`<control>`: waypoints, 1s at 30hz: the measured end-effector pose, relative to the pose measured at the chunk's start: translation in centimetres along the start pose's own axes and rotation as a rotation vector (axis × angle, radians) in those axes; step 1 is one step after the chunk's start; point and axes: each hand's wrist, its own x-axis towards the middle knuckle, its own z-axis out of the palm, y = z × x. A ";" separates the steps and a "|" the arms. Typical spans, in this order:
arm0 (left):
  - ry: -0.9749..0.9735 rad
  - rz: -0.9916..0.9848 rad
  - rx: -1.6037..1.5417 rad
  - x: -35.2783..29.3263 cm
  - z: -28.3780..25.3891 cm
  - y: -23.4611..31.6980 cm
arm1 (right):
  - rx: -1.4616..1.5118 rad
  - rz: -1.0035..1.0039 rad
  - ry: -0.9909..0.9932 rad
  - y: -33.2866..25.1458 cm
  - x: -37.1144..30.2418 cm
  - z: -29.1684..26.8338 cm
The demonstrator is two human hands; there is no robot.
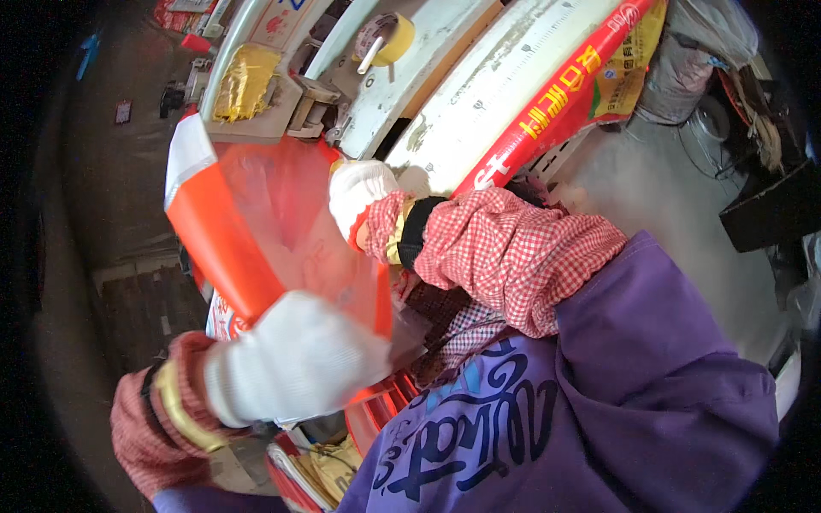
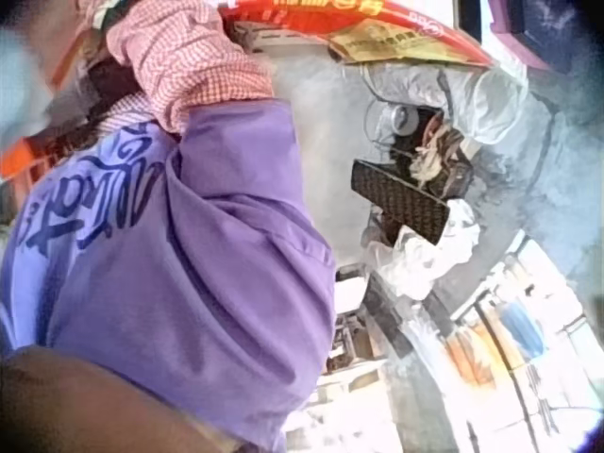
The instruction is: Manually inserting inner plastic liners into large woven bags and sealing them using an industrial sewing machine.
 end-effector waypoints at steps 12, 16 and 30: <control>0.584 -0.598 0.215 -1.9 9.2 -16.9 | 1.824 0.798 -0.858 1.1 5.5 -0.2; 0.836 -0.672 0.220 -5.4 7.8 -20.3 | 0.642 -0.288 -0.336 -1.3 4.9 -0.7; 1.268 -0.874 0.603 -25.8 2.0 -2.0 | 0.519 -0.356 -0.586 -11.5 6.3 -4.1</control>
